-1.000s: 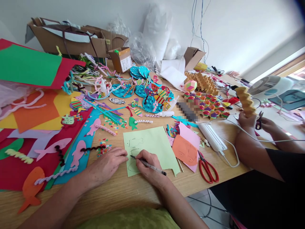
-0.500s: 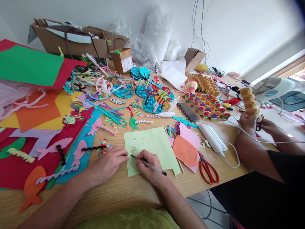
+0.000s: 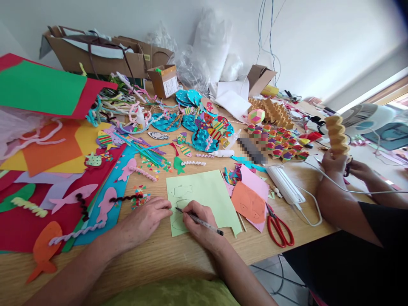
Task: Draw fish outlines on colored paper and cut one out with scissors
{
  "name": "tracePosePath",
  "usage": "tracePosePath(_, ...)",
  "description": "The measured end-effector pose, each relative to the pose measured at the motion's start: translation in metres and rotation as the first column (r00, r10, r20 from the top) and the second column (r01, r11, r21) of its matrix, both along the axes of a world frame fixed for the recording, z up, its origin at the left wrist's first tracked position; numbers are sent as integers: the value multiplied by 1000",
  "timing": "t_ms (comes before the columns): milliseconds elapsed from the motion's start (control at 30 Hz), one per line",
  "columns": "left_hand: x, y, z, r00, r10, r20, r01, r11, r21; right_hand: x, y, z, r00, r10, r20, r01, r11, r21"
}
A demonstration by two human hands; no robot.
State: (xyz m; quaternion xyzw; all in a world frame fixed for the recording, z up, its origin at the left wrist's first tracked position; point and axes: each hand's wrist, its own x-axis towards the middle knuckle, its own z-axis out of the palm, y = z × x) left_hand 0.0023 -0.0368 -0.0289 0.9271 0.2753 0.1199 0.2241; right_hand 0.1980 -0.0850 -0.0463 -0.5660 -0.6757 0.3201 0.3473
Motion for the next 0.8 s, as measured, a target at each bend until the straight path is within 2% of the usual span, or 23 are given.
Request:
tracePosePath(367,0,0,-2,1000,2,12,-2,1000,-2,0,0,-1,1000,1,-19,-1,1000,-2)
tracePosePath(500,0,-1,-2,1000,8,10,-8,1000,11,2,0,1,992,-72,-106,65,996,-66)
tracePosePath(667,-1,-4,1,1000,8,-6,-8,999,39,6,-2,13,963,-160,-215,143,986,-90)
tracePosePath(800,1,-13,10,1000,19,-14,-19,1000,6,13,-6,25,974,-162,-156,162,987,-12)
